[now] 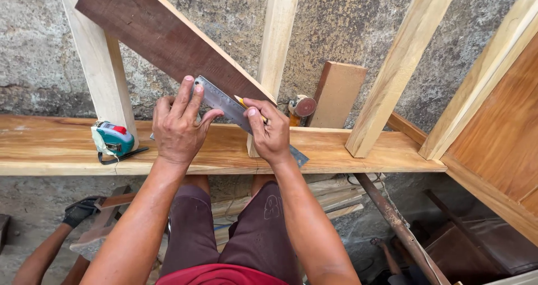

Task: Measure and mark dimensions on wood pieces using a tape measure, square, and pencil.

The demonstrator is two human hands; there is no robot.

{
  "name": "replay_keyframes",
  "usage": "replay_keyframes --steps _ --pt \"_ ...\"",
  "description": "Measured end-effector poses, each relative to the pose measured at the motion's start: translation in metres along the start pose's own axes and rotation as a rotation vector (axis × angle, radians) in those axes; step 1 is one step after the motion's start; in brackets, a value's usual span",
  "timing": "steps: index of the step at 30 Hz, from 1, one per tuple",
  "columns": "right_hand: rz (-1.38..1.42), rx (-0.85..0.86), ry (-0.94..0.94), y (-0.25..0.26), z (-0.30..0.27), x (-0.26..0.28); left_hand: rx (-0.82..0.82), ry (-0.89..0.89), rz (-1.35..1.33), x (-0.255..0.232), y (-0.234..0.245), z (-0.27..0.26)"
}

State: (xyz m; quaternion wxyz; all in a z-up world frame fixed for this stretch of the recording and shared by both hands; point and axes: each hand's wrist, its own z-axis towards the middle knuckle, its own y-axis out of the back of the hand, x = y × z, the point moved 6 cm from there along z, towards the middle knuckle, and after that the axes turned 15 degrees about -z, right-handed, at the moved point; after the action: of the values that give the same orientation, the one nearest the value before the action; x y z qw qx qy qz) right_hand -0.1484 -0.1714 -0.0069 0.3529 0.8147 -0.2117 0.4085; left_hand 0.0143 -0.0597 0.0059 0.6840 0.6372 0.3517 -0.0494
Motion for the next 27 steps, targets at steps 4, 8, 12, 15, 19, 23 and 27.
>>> replay_keyframes --steps 4,8,12,15,19,23,27 --pt "-0.11 0.019 0.092 -0.008 0.009 0.007 -0.003 0.003 -0.005 0.001 -0.001 0.0" --pt "-0.226 0.053 0.145 -0.008 0.009 0.012 -0.005 0.004 -0.007 0.002 -0.004 -0.002" --pt "-0.314 0.01 0.224 0.011 -0.013 -0.001 -0.012 -0.001 0.0 0.003 -0.004 -0.002" --pt "-0.357 0.023 0.18 0.02 -0.022 -0.015 -0.009 0.003 0.008 0.003 -0.003 -0.002" --pt "-0.294 0.001 0.196 0.005 0.001 0.005 0.003 0.014 -0.003 0.003 -0.005 -0.002" --pt "-0.308 0.04 0.318 -0.008 0.014 0.024 -0.012 -0.023 0.01 0.003 -0.005 -0.001" --pt "-0.558 0.138 0.274 0.05 -0.036 -0.019 -0.021 -0.025 -0.014 0.0 -0.001 0.0"
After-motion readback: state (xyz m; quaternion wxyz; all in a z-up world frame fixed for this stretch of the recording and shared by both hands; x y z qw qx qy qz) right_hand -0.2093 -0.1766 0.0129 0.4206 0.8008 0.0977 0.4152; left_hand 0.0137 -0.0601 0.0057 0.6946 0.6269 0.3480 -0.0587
